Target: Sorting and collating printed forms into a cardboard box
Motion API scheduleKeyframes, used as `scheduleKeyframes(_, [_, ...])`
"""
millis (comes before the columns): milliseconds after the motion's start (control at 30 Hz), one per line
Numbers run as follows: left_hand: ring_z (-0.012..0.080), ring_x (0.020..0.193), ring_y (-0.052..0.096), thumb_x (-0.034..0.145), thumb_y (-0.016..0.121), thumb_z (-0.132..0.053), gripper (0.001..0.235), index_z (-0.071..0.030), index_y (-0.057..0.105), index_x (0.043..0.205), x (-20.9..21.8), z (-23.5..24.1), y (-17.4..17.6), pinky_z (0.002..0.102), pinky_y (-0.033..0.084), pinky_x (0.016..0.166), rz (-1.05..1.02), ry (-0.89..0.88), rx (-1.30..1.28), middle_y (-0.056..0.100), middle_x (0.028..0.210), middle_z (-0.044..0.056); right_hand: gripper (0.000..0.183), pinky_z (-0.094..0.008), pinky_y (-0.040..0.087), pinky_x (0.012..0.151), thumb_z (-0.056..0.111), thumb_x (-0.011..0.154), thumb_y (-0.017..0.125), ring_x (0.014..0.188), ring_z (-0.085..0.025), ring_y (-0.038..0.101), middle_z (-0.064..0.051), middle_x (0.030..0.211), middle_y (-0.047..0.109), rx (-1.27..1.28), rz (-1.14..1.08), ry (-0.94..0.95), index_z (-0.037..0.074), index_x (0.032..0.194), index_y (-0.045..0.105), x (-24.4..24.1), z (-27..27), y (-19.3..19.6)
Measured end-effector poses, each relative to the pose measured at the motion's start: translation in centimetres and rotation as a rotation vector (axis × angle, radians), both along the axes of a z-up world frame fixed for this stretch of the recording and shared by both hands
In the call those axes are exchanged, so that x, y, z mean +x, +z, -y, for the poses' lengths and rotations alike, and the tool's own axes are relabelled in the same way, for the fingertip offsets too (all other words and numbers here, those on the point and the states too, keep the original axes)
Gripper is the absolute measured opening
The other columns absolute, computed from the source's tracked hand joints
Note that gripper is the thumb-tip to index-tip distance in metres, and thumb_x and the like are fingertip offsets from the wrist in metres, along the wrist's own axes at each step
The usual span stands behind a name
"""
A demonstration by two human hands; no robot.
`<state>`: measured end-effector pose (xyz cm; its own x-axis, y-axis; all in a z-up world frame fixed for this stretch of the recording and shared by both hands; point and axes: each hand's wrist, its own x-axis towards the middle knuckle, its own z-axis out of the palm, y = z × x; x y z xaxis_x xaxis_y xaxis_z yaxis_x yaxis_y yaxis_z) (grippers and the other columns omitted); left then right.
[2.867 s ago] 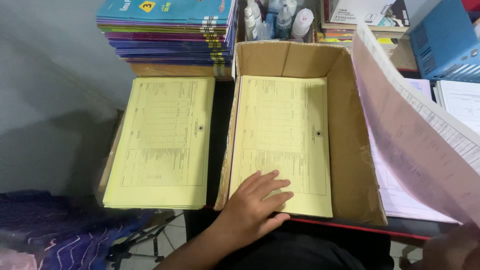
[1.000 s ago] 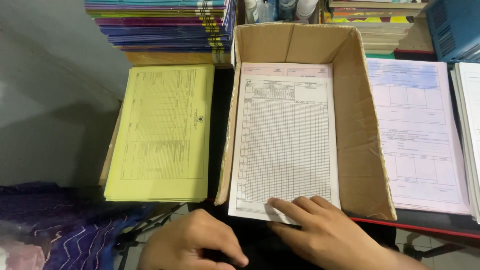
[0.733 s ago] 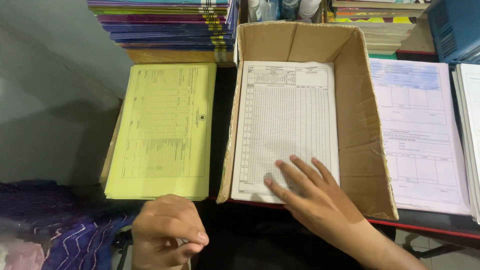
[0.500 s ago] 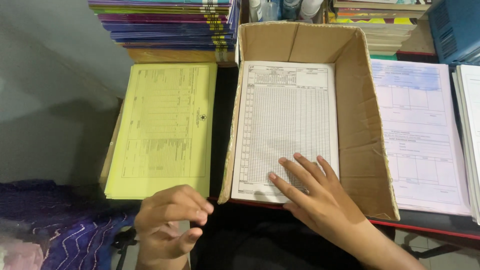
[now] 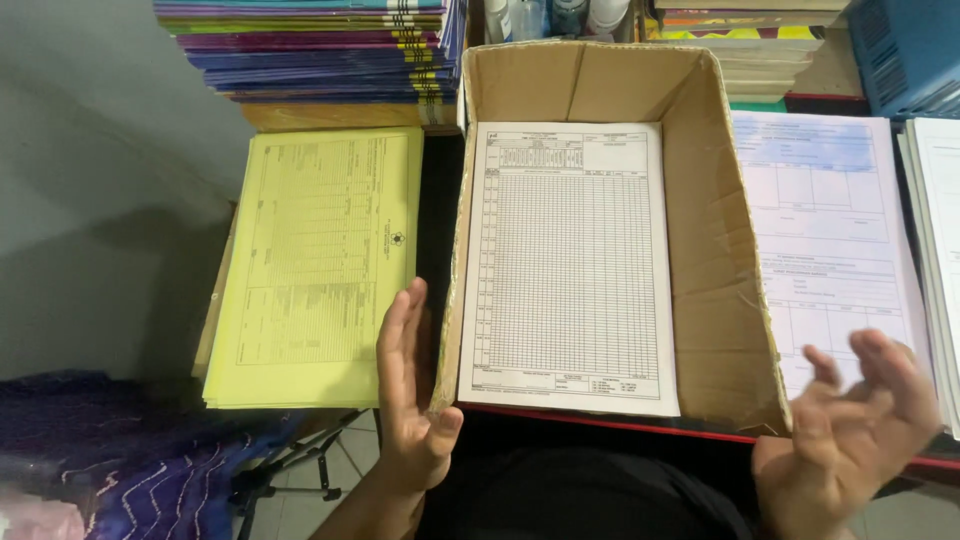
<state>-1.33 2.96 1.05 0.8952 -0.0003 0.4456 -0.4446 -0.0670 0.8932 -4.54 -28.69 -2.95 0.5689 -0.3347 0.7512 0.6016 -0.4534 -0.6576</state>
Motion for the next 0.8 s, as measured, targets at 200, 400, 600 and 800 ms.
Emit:
scheduleKeyframes(200, [0.0362, 0.160, 0.023, 0.101, 0.048, -0.079, 0.106, 0.002, 0.013, 0.160, 0.7, 0.5, 0.3, 0.051, 0.020, 0.135, -0.100, -0.214, -0.050, 0.019, 0.170, 0.025, 0.106, -0.044, 0.035, 0.116, 0.047, 0.067, 0.054, 0.145, -0.028, 0.039, -0.015, 0.156, 0.039, 0.717, -0.769, 0.326, 0.004, 0.160, 0.028, -0.4, -2.0, 2.2])
scheduleKeyframes(400, [0.0360, 0.161, 0.024, 0.104, 0.040, -0.080, 0.102, 0.001, 0.015, 0.161, 0.8, 0.4, -0.9, 0.054, 0.021, 0.136, 0.021, -0.120, 0.038, 0.018, 0.171, 0.024, 0.109, -0.047, 0.033, 0.124, 0.065, 0.075, 0.064, 0.149, -0.027, 0.038, -0.015, 0.159, 0.040, 0.600, -0.645, 0.512, 0.006, 0.159, 0.028, 0.5, -0.7, 0.6])
scheduleKeyframes(600, [0.0350, 0.154, 0.034, 0.097, 0.058, -0.050, 0.090, -0.002, 0.016, 0.161, 0.5, 0.6, -1.4, 0.053, 0.032, 0.127, -0.154, -0.131, -0.078, 0.028, 0.167, 0.023, 0.091, -0.049, 0.041, 0.122, 0.056, 0.084, 0.050, 0.147, -0.036, 0.046, -0.025, 0.155, 0.046, 0.498, -0.643, 0.381, -0.004, 0.150, 0.036, 0.2, 2.8, 1.9])
scheduleKeyframes(800, [0.0350, 0.152, 0.038, 0.093, 0.058, -0.036, 0.087, 0.002, 0.016, 0.160, 0.5, 0.7, -2.0, 0.051, 0.040, 0.123, -0.168, -0.126, -0.120, 0.033, 0.165, 0.024, 0.042, -0.052, 0.045, 0.114, -0.008, 0.110, 0.043, 0.130, -0.046, 0.055, -0.038, 0.141, 0.056, -0.442, -0.775, -0.152, -0.018, 0.149, 0.053, -2.9, 18.1, -3.3])
